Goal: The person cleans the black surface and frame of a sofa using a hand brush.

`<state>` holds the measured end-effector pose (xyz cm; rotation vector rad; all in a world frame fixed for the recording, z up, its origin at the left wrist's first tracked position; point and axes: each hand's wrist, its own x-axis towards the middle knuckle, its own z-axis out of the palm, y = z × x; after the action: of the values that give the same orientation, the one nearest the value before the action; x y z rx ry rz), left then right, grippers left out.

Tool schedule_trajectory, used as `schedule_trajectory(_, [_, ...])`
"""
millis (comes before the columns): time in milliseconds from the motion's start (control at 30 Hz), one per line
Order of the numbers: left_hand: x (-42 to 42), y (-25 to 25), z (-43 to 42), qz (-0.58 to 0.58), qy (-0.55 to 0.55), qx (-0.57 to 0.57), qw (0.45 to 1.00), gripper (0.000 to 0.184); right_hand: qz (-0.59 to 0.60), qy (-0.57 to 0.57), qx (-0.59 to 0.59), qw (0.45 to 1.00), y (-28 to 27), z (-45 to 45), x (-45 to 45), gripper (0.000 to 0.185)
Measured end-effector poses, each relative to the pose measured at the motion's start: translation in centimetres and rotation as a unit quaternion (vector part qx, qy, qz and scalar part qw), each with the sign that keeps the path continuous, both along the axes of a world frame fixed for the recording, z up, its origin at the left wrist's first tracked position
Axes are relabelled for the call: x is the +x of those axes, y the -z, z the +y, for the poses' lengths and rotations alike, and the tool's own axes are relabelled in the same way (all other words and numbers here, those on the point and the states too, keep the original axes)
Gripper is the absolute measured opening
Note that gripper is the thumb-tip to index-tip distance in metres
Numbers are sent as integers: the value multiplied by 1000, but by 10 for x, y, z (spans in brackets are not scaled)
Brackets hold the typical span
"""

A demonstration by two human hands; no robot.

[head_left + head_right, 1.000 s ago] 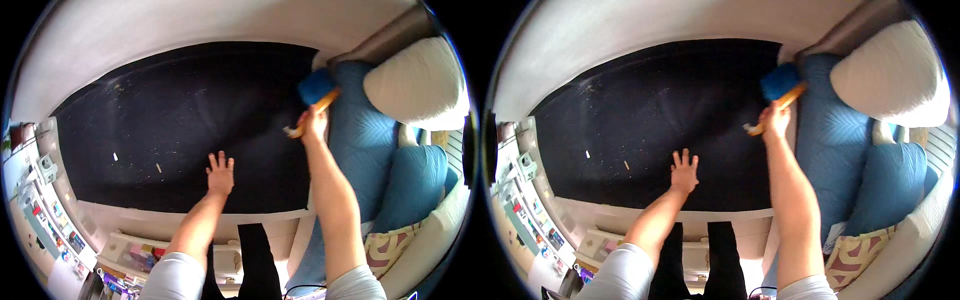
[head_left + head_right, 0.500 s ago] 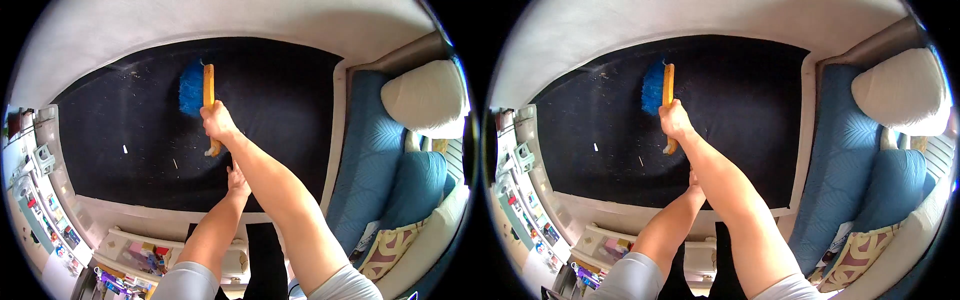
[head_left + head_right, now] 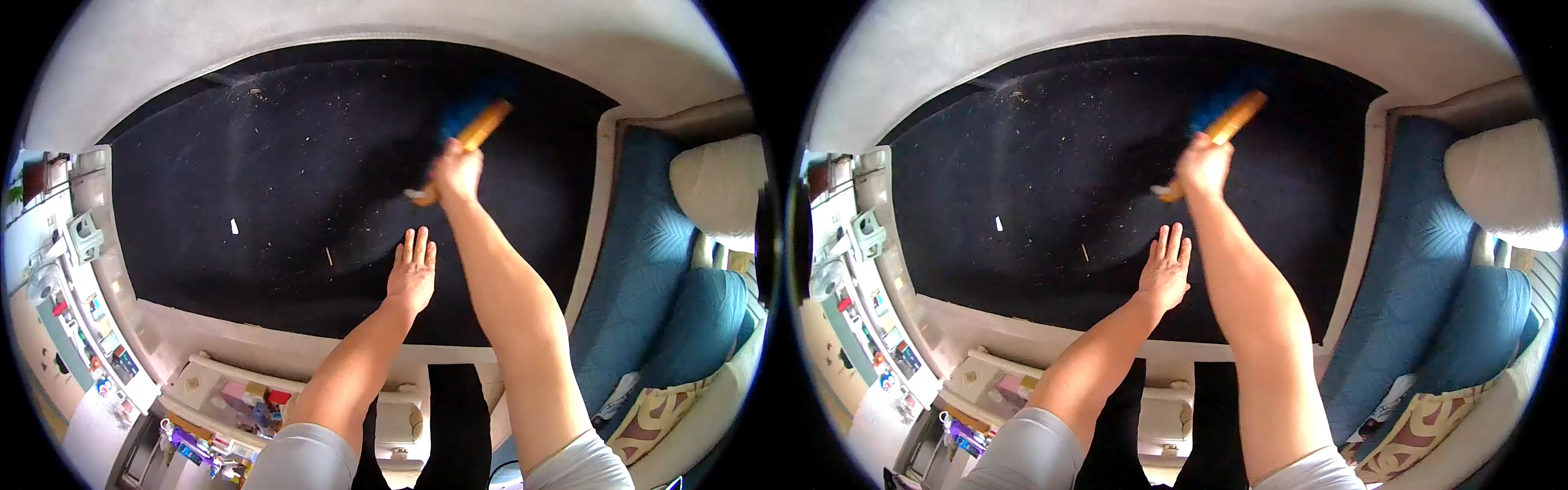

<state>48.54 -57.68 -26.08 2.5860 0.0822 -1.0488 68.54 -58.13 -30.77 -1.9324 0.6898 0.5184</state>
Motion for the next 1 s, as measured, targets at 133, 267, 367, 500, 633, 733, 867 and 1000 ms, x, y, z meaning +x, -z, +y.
schedule_trajectory(133, [-5,24,-2,8,21,-60,998,57,22,-178,65,982,-25,111,-31,35])
schedule_trajectory(267, [-1,-16,13,-313,84,45,945,51,58,-219,206,952,-60,129,-57,30])
schedule_trajectory(367, [15,-9,13,53,-15,-113,992,63,9,-21,246,969,-102,65,-53,23])
schedule_trajectory(500, [30,-25,11,152,-27,-49,987,70,-103,161,102,976,-55,-14,1,17])
schedule_trajectory(633, [22,-11,8,125,-33,-46,991,64,-47,7,32,998,-14,51,17,19])
schedule_trajectory(733, [1,24,2,94,-249,-223,938,63,123,-188,174,959,-80,124,2,22])
schedule_trajectory(867, [1,22,2,48,-251,-298,920,55,171,-261,325,893,-132,134,-26,28])
schedule_trajectory(1000, [-1,29,-1,68,-39,-53,996,77,48,-108,267,956,-117,56,-32,29])
